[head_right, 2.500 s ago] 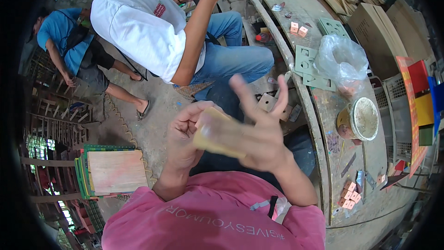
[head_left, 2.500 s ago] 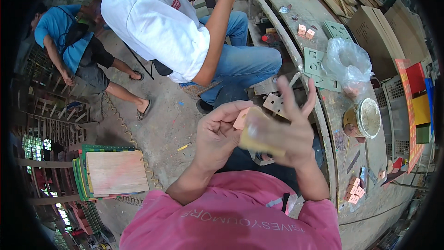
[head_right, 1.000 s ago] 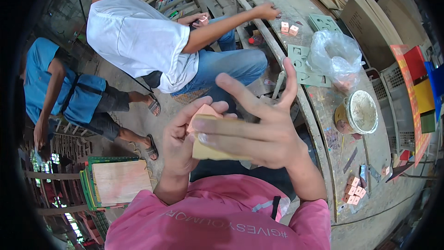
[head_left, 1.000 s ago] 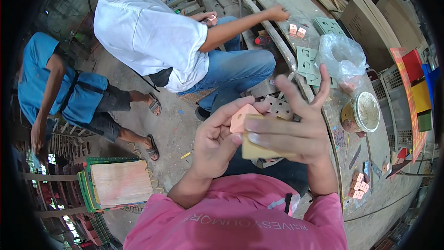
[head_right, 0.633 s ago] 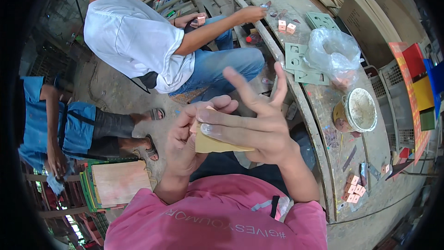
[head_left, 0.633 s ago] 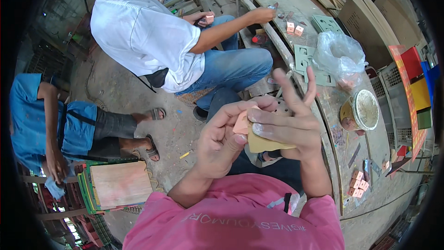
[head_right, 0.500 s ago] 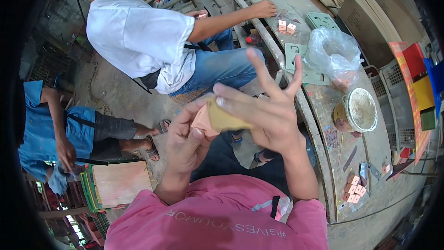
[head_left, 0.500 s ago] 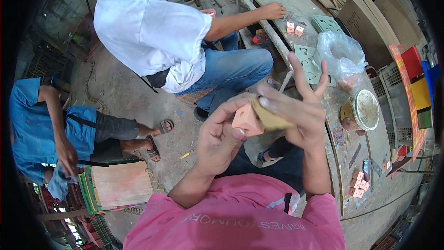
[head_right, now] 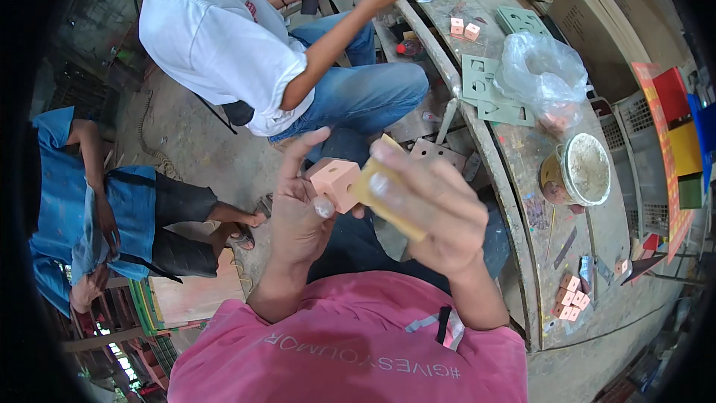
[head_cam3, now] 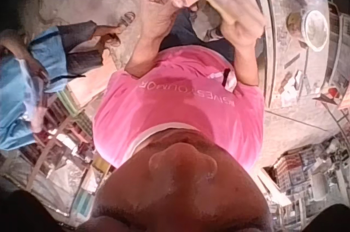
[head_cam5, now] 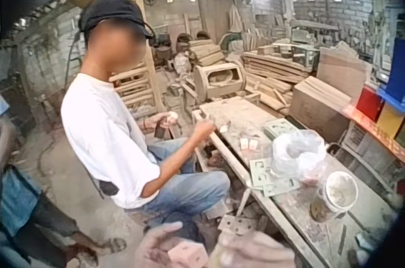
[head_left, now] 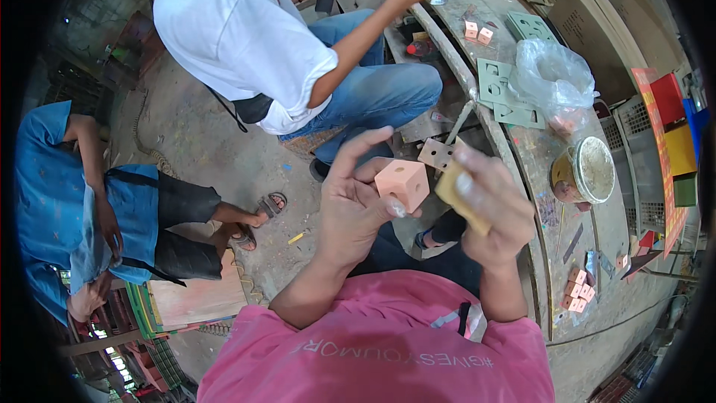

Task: The person sands a small pink wooden block using a sanding sponge, smoothing its edges and surfaces. They then use a small brush to apply a substance to the block and place it on a table.

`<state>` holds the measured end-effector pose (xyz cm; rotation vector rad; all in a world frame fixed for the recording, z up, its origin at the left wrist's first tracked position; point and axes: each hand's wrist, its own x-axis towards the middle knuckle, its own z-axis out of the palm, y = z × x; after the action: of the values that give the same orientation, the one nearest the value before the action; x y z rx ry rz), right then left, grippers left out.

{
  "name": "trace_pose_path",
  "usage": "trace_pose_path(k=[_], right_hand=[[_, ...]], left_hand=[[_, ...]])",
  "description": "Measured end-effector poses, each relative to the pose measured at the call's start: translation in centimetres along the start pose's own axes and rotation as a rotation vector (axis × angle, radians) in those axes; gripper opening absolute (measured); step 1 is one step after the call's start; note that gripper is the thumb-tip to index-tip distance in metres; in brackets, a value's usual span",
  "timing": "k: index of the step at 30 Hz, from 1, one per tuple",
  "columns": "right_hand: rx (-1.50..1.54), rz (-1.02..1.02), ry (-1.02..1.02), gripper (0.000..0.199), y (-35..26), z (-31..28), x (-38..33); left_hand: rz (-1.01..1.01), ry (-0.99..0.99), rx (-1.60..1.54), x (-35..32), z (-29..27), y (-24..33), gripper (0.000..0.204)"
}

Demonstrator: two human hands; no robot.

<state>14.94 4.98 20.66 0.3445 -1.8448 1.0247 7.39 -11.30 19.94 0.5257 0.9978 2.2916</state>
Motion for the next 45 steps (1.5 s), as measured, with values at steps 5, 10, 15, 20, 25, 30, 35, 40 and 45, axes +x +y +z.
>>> trace_pose_path(k=[5, 10, 15, 20, 25, 30, 35, 40, 45], right_hand=[[-0.225, -0.111, -0.163, 0.034, -0.8, 0.8, -1.1], [-0.176, -0.145, -0.227, 0.030, -1.5, 0.9, -2.1], [-0.203, 0.057, -0.057, 0.022, -0.1, -2.2, -1.6], [-0.030, 0.055, -0.152, 0.026, -0.9, -2.1, -0.4], [-0.050, 0.012, -0.321, 0.030, -1.6, -0.8, 0.8], [-0.239, -0.088, -0.340, 0.025, -1.6, -1.1, 1.3], [-0.209, -0.102, -0.399, 0.021, -1.7, -1.3, 1.2], [-0.254, -0.115, -0.482, 0.015, -1.7, -2.4, 3.1], [-0.231, -0.167, -0.479, 0.015, -1.4, -3.0, 3.2]], left_hand=[[-0.046, 0.069, 0.224, -1.1, 1.2, 0.6, 0.046], [-0.040, 0.049, 0.280, -1.8, 0.9, 0.7, 0.049], [0.000, 0.038, 0.221, -1.3, 1.1, 0.9, 0.058], [0.171, -0.145, 0.472, -1.2, 1.2, 1.3, 0.053], [0.135, -0.140, 0.129, -1.7, 1.6, 0.9, 0.048], [0.012, -0.070, 0.097, -2.2, 0.5, 0.0, 0.049], [0.011, -0.016, 0.166, -3.0, 1.4, 0.1, 0.050], [0.013, -0.089, 0.065, -2.8, 1.1, -0.3, 0.052], [0.043, -0.116, 0.052, -3.6, 0.8, -0.9, 0.052]])
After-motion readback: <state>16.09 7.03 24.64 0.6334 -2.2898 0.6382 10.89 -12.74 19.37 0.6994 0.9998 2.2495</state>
